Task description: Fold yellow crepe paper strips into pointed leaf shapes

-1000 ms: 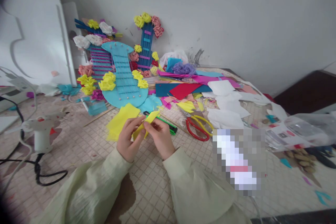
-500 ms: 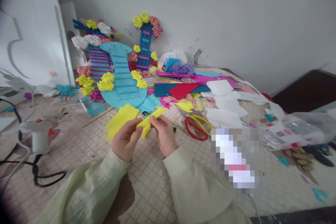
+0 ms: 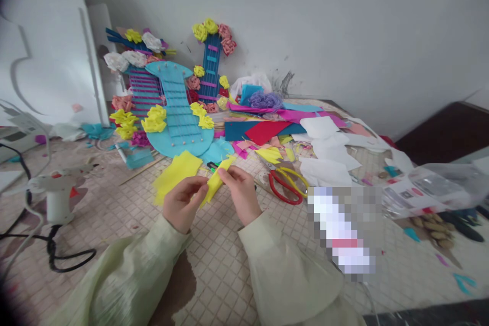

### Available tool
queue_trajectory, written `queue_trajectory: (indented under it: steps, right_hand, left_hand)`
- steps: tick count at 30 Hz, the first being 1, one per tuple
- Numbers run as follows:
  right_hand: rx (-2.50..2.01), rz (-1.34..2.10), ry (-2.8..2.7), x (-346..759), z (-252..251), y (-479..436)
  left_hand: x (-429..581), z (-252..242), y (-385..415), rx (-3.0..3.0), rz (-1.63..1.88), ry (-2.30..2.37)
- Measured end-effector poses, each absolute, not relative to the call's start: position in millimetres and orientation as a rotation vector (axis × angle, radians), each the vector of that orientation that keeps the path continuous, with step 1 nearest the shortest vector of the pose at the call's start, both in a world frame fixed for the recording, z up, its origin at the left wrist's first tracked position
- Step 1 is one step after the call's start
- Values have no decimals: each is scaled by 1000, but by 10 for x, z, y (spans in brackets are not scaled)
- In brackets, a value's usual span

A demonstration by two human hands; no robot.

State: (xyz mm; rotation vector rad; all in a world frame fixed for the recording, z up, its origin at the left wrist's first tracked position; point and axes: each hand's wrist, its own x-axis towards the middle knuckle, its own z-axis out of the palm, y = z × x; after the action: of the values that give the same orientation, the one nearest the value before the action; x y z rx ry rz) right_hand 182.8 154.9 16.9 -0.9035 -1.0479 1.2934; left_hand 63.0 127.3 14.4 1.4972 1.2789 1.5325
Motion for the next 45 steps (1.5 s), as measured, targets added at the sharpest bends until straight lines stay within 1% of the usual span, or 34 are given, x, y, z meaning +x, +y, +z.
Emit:
queue_trajectory:
  steps: [5, 9, 13, 15, 20, 24, 27, 32, 38, 45]
  right_hand:
    - [-936, 1304, -1127, 1891, 155, 1609]
    - [-1060, 1262, -1338, 2028, 187, 1668]
    - [-1354, 910, -1689, 2292, 182, 1780]
    - [-1429, 797, -1865, 2393, 138, 1823]
    - [-1459, 643, -2090, 2436, 46, 1841]
    - [-1452, 576, -2143, 2420, 75, 1827]
    - [-1405, 620, -2129, 2437, 91, 1839]
    - [-1356, 733, -1863, 2496, 89, 1890]
    - [-1412, 652, -1644, 2582, 241, 1848]
    - [-1449, 658, -1908, 2518, 240, 1703]
  left_hand:
    - [629, 75, 1298, 1458, 1391, 1221]
    - [578, 55, 1355, 1379, 1379, 1267]
    - [496, 64, 1429, 1303, 1457, 1316]
    - [477, 50, 1456, 1295, 1469, 1333]
    - [541, -29, 1466, 1547, 1257, 1437]
    - [633, -60, 1460, 1724, 1172, 1530]
    - [679, -75, 1478, 1772, 1148, 1546]
    - [689, -123, 1525, 1783, 1098, 1580]
    - [693, -138, 1542, 1805, 1057, 1588]
    - [711, -125, 1535, 1852, 1036, 1596]
